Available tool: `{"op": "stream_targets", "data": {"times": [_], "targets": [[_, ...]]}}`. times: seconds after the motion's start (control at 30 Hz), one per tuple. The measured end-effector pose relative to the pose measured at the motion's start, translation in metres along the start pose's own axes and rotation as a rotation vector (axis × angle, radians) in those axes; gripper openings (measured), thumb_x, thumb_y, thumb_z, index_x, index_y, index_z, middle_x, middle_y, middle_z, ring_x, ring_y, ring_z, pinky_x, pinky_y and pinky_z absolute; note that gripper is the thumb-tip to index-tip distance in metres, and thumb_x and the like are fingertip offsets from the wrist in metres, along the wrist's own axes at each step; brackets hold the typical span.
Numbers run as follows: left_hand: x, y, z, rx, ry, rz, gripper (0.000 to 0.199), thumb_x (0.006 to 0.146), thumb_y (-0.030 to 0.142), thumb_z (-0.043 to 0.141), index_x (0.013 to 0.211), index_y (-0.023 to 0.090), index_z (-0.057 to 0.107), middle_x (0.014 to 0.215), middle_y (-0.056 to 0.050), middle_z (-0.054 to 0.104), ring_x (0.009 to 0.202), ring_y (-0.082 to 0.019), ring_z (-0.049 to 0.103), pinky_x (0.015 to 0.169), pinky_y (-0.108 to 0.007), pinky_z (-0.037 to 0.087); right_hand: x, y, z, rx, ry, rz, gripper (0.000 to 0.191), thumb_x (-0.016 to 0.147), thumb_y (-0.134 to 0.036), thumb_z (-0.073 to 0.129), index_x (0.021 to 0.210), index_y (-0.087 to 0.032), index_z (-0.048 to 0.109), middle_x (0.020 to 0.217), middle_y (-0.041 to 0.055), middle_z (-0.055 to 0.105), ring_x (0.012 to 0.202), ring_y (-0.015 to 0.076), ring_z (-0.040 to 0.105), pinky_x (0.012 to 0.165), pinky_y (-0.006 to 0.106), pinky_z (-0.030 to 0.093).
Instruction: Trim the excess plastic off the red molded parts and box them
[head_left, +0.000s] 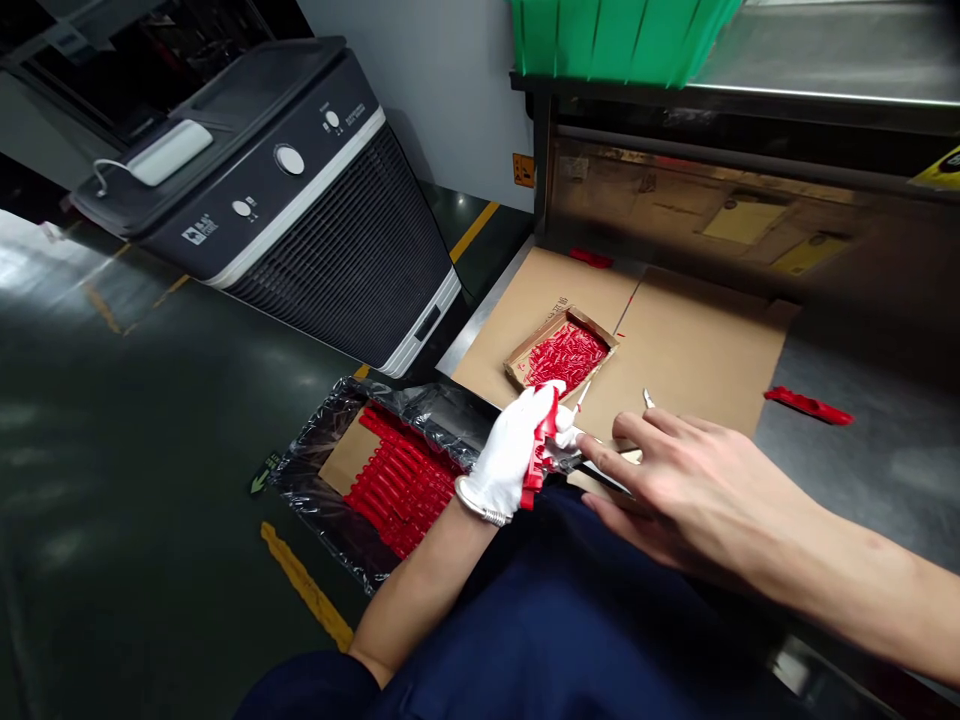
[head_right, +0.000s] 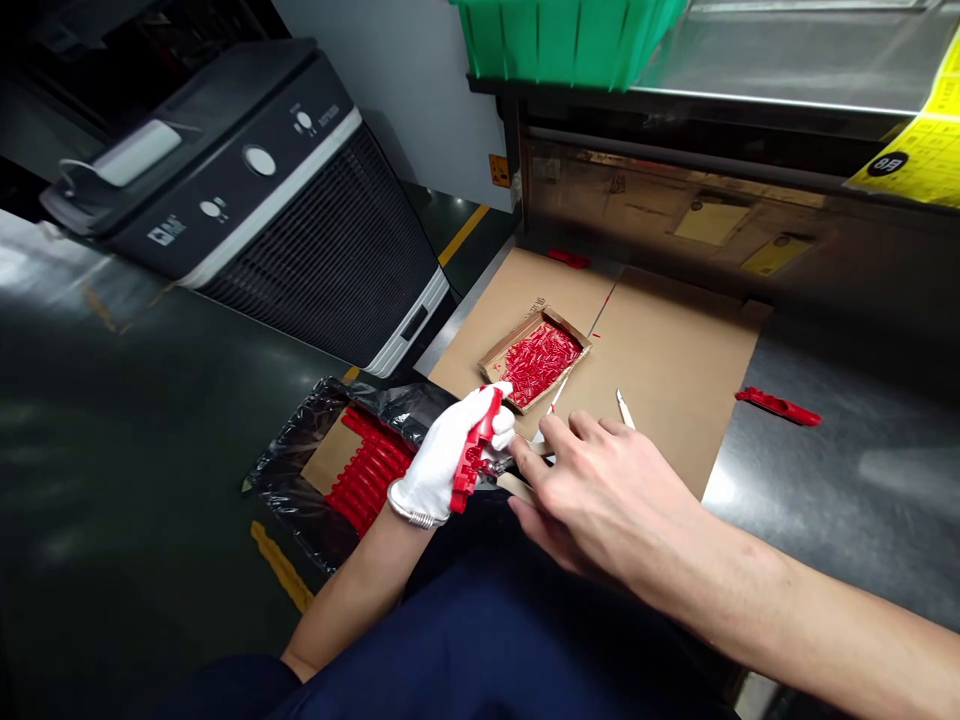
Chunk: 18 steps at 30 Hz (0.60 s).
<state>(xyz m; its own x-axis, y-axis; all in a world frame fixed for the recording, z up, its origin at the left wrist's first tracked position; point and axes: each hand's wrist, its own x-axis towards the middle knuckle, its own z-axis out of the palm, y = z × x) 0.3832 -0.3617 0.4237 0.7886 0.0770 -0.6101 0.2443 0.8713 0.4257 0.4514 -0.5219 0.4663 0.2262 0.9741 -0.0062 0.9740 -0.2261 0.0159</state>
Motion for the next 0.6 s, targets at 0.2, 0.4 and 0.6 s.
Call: {"op": "stream_targets", "data": {"times": [0.2,0.4,0.6], "targets": [[-0.0016,0.0072,-0.0015,-0.066,-0.028,-0.073,0.019,0.093,0.026,0.057,0.079,0.015,0.054,0.059,0.003,0.048,0.045,-0.006,0.043,0.048,-0.019,0.036,0.0042,0.0007,-0.0029,0.072,-0.032,0.008,0.035,0.093,-0.045,0.044,0.109,-0.023,0.065,0.084,0.0067,0.057,0.066,0.0177,0.049,0.055,0.031,0.022],[-0.0019,0.0036,-0.0016,-0.022,0.009,-0.034,0.027,0.091,0.026,0.061,0.069,0.016,0.048,0.055,0.004,0.045,0.045,-0.006,0.042,0.047,-0.019,0.034,0.0063,0.0013,0.0013,0.021,-0.013,-0.013,0.03,0.091,-0.042,0.048,0.102,-0.021,0.067,0.08,0.0068,0.057,0.066,0.0174,0.05,0.056,0.032,0.021],[-0.0022,0.0054,-0.0068,-0.043,-0.049,-0.099,0.019,0.093,0.028,0.057,0.079,0.016,0.055,0.059,0.003,0.048,0.046,-0.006,0.044,0.044,-0.018,0.032,0.0073,0.001,0.0037,-0.006,-0.029,-0.039,0.03,0.093,-0.042,0.046,0.104,-0.021,0.065,0.083,0.0072,0.058,0.066,0.0172,0.051,0.055,0.032,0.019]]}}
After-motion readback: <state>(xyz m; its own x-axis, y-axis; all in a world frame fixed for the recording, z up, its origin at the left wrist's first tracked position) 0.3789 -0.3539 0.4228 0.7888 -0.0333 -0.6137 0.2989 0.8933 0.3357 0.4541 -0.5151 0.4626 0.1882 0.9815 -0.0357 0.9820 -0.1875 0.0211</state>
